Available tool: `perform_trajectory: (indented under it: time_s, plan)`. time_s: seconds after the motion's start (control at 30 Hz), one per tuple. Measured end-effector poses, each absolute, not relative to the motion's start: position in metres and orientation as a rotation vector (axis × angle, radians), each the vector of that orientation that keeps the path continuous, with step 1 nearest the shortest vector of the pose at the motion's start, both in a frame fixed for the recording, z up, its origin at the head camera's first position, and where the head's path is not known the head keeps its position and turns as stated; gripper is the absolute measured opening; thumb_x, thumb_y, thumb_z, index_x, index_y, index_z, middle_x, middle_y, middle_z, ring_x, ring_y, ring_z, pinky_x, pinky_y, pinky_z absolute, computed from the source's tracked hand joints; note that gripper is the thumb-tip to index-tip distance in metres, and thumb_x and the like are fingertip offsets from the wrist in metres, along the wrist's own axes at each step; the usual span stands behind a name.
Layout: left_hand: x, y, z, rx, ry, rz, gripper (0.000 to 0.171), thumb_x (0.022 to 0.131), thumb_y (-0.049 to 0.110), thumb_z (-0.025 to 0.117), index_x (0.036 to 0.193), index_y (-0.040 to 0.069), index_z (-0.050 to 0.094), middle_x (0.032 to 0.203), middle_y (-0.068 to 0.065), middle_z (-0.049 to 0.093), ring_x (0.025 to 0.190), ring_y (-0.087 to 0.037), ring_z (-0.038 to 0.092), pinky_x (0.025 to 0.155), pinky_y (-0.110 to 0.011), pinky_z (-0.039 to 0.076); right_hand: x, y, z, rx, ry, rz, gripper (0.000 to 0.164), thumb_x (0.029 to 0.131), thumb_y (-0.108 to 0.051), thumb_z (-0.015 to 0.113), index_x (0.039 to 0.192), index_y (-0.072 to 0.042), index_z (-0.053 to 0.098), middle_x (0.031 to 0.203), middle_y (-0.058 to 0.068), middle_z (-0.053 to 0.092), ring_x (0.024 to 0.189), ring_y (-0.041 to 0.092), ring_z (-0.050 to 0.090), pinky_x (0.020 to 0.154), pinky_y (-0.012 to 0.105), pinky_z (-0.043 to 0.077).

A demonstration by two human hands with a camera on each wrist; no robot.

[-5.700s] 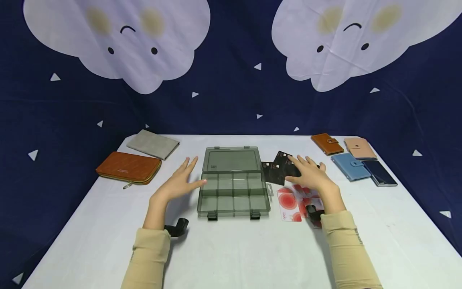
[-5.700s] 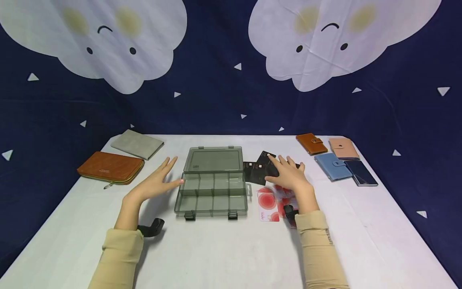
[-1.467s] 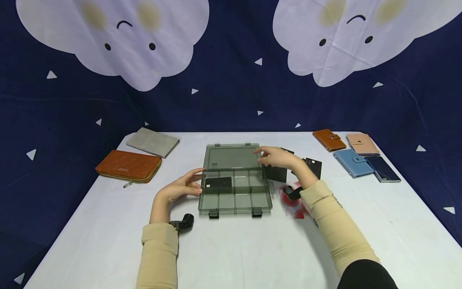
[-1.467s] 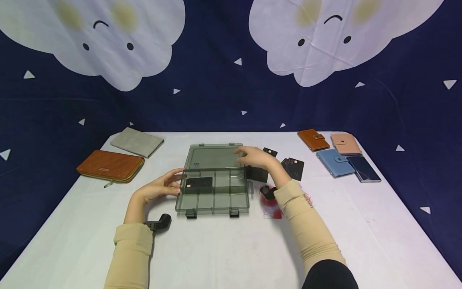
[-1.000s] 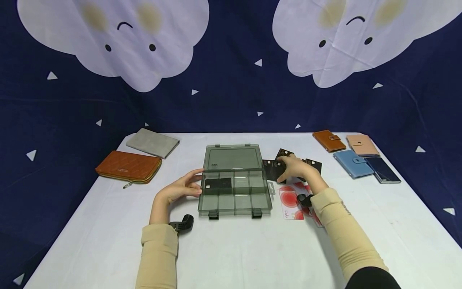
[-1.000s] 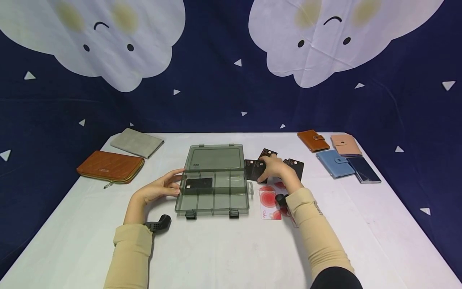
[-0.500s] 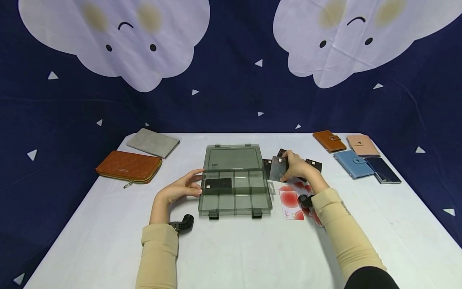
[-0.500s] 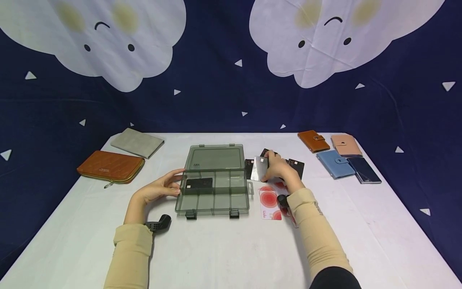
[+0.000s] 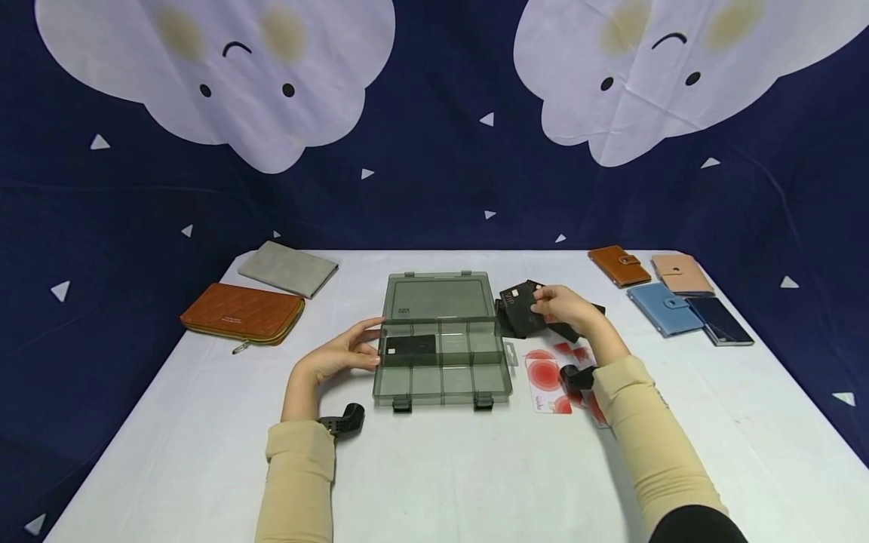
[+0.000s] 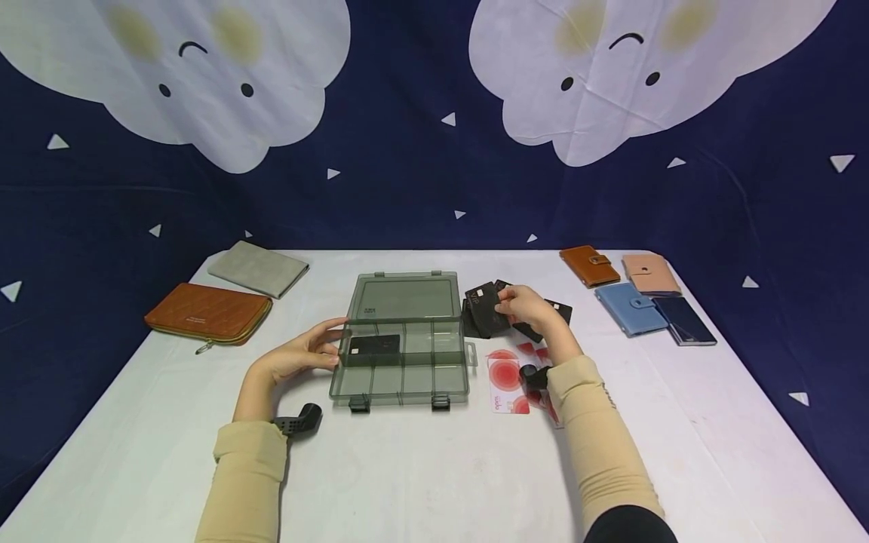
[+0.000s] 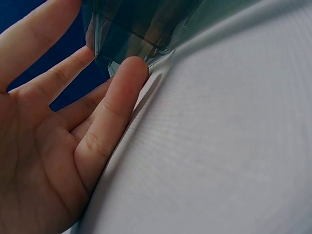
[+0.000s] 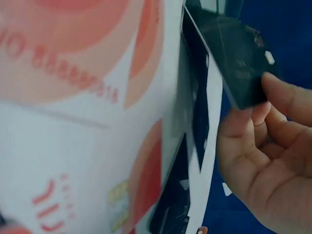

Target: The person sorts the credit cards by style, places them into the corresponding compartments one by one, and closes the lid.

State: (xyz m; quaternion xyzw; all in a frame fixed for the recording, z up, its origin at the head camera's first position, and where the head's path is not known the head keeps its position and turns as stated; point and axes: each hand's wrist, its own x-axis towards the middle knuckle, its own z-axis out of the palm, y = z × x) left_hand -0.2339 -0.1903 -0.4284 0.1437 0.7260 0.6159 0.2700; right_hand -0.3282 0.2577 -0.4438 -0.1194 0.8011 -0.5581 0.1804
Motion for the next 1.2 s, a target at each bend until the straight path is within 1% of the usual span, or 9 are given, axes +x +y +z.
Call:
perform_trajectory:
  time_s: [0.1,0.23,0.33,0.47,0.6,0.77,1.0,1.03,1.2]
  plan:
    - [-0.234,-0.191,-0.428,0.387,1.958,1.658,0.084,0.081,0.005,0.067,0.148,0.014,0.018,0.149,-0.023,0.014,0.093,-0.013,0.055,0.087,-0.033,0.042,-0.318,0.246,-0.429,-0.322,2.389,-1.573,0.03,0.09,-0.014,0.058,0.113,0.005,0.052,0.086,0.01,0.051,0.068,0.015,0.046,0.064,0.031,0.042]
    - [-0.234,-0.191,-0.428,0.383,1.966,1.652,0.084,0.08,0.005,0.067,0.148,0.014,0.018,0.149,-0.023,0.014,0.094,-0.013,0.055,0.088,-0.034,0.041,-0.284,0.211,-0.381,-0.23,2.586,-1.46,0.035,0.095,-0.015,0.049,0.12,0.011,0.048,0.1,0.018,0.055,0.076,0.016,0.045,0.069,0.035,0.039]
    - [-0.234,-0.191,-0.429,0.381,1.969,1.649,0.085,0.08,0.005,0.067,0.148,0.014,0.018,0.149,-0.022,0.014,0.094,-0.014,0.055,0.088,-0.034,0.041,-0.274,0.193,-0.367,-0.259,2.577,-1.524,0.033,0.095,-0.014,0.051,0.117,0.01,0.052,0.11,0.02,0.057,0.088,0.018,0.049,0.078,0.037,0.04]
    - [-0.234,-0.191,-0.429,0.384,1.965,1.652,0.085,0.08,0.004,0.067,0.148,0.014,0.018,0.149,-0.022,0.014,0.094,-0.014,0.055,0.088,-0.035,0.041,-0.27,0.174,-0.361,-0.389,2.566,-1.513,0.028,0.094,-0.01,0.052,0.116,0.007,0.056,0.116,0.022,0.057,0.104,0.029,0.052,0.09,0.044,0.04]
    - [-0.234,-0.191,-0.428,0.379,1.966,1.656,0.085,0.08,0.003,0.067,0.148,0.014,0.018,0.149,-0.022,0.015,0.094,-0.015,0.055,0.088,-0.034,0.042,-0.267,0.161,-0.362,-0.548,2.591,-1.368,0.025,0.094,-0.006,0.05,0.115,0.004,0.059,0.113,0.021,0.059,0.106,0.033,0.053,0.091,0.046,0.041]
    - [-0.234,-0.19,-0.428,0.379,1.966,1.653,0.084,0.08,0.003,0.067,0.148,0.014,0.018,0.149,-0.022,0.015,0.094,-0.014,0.055,0.088,-0.034,0.042,-0.26,0.148,-0.366,-0.658,2.657,-1.164,0.022,0.092,-0.003,0.052,0.11,-0.001,0.063,0.103,0.015,0.063,0.096,0.028,0.058,0.084,0.042,0.045]
    - [-0.234,-0.191,-0.428,0.378,1.972,1.646,0.085,0.08,0.005,0.068,0.148,0.014,0.018,0.149,-0.022,0.014,0.095,-0.014,0.055,0.089,-0.036,0.042,-0.253,0.134,-0.374,-0.896,2.727,-0.866,0.014,0.087,0.001,0.057,0.096,-0.004,0.067,0.091,0.009,0.068,0.087,0.024,0.062,0.076,0.036,0.048]
    - [-0.234,-0.191,-0.428,0.379,1.971,1.645,0.085,0.08,0.006,0.068,0.148,0.014,0.018,0.149,-0.022,0.014,0.095,-0.014,0.055,0.089,-0.036,0.042,-0.252,0.133,-0.375,-0.931,2.758,-0.808,0.014,0.087,0.001,0.057,0.095,-0.005,0.068,0.092,0.009,0.069,0.091,0.026,0.062,0.078,0.037,0.048]
    - [-0.234,-0.191,-0.428,0.391,1.964,1.646,0.084,0.081,0.007,0.067,0.148,0.014,0.017,0.15,-0.022,0.013,0.094,-0.013,0.055,0.09,-0.037,0.041,-0.248,0.129,-0.378,-1.026,2.913,-0.523,0.019,0.086,0.002,0.06,0.098,-0.008,0.07,0.095,0.008,0.066,0.092,0.027,0.062,0.079,0.038,0.049]
